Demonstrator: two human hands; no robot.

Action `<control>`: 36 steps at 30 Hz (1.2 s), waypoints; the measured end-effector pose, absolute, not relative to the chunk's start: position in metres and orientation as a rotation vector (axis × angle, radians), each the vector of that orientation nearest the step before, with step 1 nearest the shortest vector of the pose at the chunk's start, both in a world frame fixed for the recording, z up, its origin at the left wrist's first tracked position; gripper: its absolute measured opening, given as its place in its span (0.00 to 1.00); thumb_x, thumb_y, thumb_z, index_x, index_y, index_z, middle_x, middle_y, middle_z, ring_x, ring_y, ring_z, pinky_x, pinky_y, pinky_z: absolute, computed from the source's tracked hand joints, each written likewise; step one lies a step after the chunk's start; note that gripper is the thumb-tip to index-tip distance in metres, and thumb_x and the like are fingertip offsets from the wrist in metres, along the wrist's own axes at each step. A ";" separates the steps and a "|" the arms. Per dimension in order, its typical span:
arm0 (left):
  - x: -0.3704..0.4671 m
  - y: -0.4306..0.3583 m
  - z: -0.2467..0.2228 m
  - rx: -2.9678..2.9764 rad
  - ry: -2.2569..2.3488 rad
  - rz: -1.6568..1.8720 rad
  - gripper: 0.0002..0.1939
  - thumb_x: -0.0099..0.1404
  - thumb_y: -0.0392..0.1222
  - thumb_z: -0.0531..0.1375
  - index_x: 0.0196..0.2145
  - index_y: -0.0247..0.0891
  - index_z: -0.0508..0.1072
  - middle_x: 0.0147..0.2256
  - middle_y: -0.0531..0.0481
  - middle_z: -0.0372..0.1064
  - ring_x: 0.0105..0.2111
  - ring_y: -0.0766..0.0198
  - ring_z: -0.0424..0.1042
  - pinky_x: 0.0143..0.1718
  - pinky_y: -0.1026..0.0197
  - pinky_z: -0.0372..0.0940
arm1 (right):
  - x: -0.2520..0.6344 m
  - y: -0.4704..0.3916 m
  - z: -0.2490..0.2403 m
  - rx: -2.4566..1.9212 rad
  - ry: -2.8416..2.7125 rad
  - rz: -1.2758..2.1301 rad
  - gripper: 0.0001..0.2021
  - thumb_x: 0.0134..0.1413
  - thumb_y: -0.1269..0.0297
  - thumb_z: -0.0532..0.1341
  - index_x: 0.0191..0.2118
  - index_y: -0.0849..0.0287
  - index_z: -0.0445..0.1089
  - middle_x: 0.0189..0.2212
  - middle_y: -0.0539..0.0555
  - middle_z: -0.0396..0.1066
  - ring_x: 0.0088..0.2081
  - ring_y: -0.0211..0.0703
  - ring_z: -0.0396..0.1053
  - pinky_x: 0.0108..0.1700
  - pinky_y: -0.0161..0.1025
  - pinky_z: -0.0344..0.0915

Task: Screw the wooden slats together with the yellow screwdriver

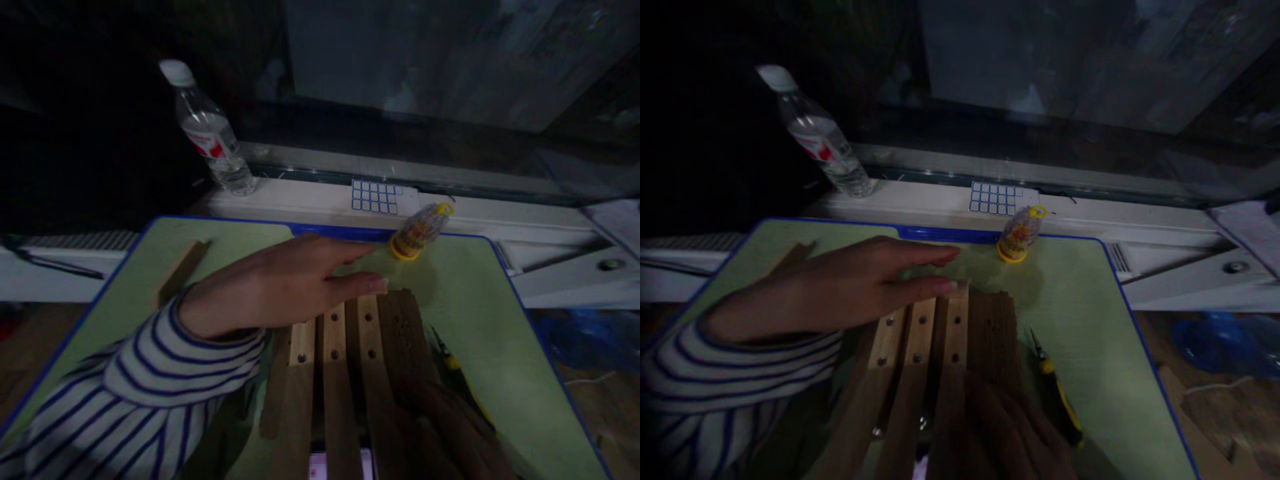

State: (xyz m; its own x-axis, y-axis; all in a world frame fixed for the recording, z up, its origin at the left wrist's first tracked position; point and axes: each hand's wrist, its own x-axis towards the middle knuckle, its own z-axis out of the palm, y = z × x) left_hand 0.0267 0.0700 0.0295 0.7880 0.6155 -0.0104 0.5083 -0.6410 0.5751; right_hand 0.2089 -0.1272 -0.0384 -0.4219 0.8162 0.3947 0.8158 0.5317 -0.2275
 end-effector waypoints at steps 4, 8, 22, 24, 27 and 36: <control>0.016 0.071 0.039 2.413 0.938 0.452 0.23 0.65 0.56 0.51 0.53 0.45 0.67 0.46 0.53 0.72 0.42 0.60 0.72 0.44 0.61 0.65 | 0.218 -0.131 -0.029 -1.343 -2.298 -0.079 0.15 0.56 0.61 0.59 0.49 0.55 0.66 0.51 0.58 0.66 0.48 0.48 0.67 0.44 0.43 0.69; 0.002 0.065 0.053 2.372 1.037 0.689 0.23 0.65 0.54 0.53 0.54 0.41 0.67 0.50 0.50 0.69 0.47 0.60 0.70 0.49 0.57 0.64 | 0.228 -0.143 -0.019 -1.349 -2.224 -0.225 0.19 0.54 0.59 0.59 0.51 0.60 0.63 0.50 0.62 0.67 0.50 0.53 0.66 0.43 0.45 0.69; -0.067 -0.007 0.059 2.301 1.313 0.932 0.16 0.64 0.50 0.54 0.38 0.36 0.74 0.32 0.51 0.74 0.31 0.66 0.70 0.30 0.67 0.63 | 0.198 -0.170 0.006 -1.104 -2.268 -0.421 0.09 0.60 0.71 0.52 0.40 0.63 0.69 0.32 0.57 0.75 0.34 0.41 0.71 0.35 0.37 0.66; -0.078 -0.016 0.050 2.306 1.330 0.910 0.17 0.64 0.51 0.53 0.35 0.35 0.74 0.30 0.51 0.73 0.29 0.66 0.69 0.28 0.67 0.60 | 0.185 -0.167 0.004 -1.055 -2.302 -0.379 0.09 0.59 0.73 0.52 0.41 0.64 0.69 0.33 0.57 0.75 0.35 0.41 0.71 0.36 0.38 0.66; -0.093 -0.027 0.034 2.291 1.346 0.806 0.16 0.65 0.50 0.52 0.34 0.36 0.73 0.29 0.52 0.72 0.27 0.67 0.68 0.28 0.66 0.59 | 0.163 -0.163 -0.003 -1.058 -2.418 -0.288 0.11 0.58 0.75 0.50 0.41 0.63 0.68 0.33 0.57 0.74 0.32 0.43 0.71 0.33 0.39 0.68; -0.115 -0.040 -0.022 2.469 1.229 0.530 0.14 0.68 0.43 0.50 0.41 0.38 0.73 0.37 0.48 0.73 0.38 0.63 0.71 0.40 0.63 0.62 | 0.105 -0.154 -0.018 -1.280 -2.743 -0.218 0.16 0.45 0.81 0.59 0.42 0.61 0.67 0.33 0.55 0.72 0.31 0.47 0.71 0.31 0.44 0.70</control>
State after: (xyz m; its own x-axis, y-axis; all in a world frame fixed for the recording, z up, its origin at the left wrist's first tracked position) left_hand -0.1146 -0.0396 -0.0221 0.5581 0.8101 0.1798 0.6868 -0.5725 0.4478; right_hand 0.1051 -0.1542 -0.0182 -0.6397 0.7525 0.1567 0.7678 0.6351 0.0845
